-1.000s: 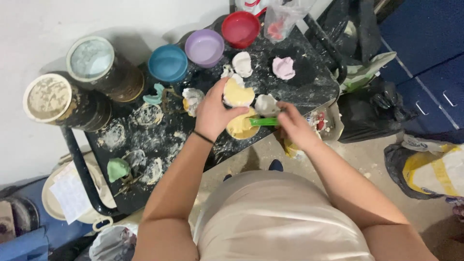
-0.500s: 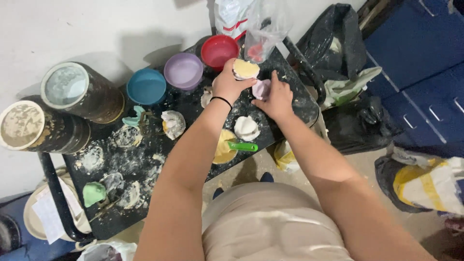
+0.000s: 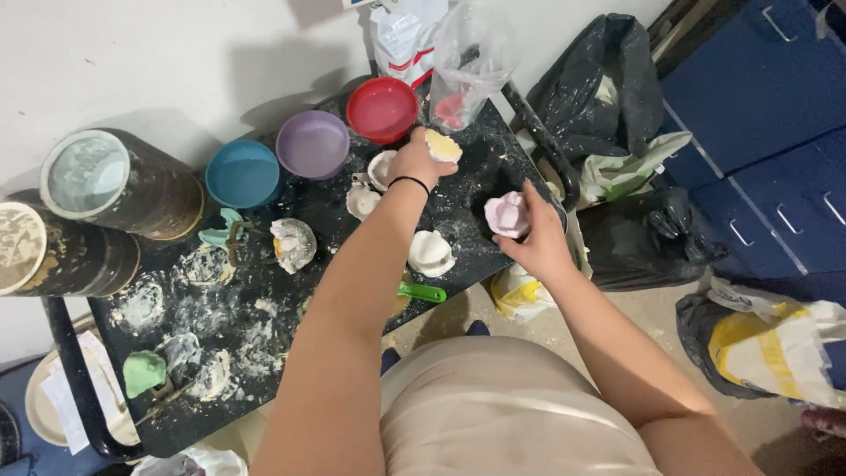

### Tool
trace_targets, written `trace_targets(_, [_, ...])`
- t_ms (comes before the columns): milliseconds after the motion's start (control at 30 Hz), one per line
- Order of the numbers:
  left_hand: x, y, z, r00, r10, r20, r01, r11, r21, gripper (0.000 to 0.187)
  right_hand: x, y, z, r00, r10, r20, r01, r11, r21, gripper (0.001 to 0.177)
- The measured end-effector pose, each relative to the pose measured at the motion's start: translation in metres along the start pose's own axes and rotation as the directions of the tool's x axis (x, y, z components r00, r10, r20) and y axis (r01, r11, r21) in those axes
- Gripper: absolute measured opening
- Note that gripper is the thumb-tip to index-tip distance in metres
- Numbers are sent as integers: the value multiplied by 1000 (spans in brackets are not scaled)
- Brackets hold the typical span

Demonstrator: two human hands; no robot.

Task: The person opens a drawer and moves to a work table. They use a green spatula to scoop a white powder from a container into a small bowl. They then add water from a purple bowl and mix the contents. Finally, they use the spatula to apply the mixture onto several small clay objects on the table.

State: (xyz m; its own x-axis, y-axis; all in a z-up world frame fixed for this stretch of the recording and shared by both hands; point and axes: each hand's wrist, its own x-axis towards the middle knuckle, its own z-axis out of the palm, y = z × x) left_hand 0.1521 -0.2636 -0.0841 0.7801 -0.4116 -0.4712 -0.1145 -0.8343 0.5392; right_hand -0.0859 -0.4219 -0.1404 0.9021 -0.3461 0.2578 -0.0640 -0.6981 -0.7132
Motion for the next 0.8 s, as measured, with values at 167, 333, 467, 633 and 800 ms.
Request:
trace_targets(167, [25,-8,10,999,-37,36,35,998,47,107,-6,-1,-6,999,-14,-48,16,998,62,114])
trace_targets(333, [23,-10,10,996,-61,68,51,988,144,111,-6,-1,-6,994,-50,-95,58,995,84,113])
trace_targets(467, [-21,-8,-10,997,9,72,-15,996,89,117,-7,-20,-9,988,-78,-135,90,993,80,116])
trace_targets(633, [-111,-21,-42,989,134,60,-139,985,97,113,6,-71,-13,947,-260,-188,267,964,13,127])
trace_targets(800, [-190,-60,-32,857,510,78,-357,696,-623,111,15,-127,7,812,-544,-213,549,835,-42,120])
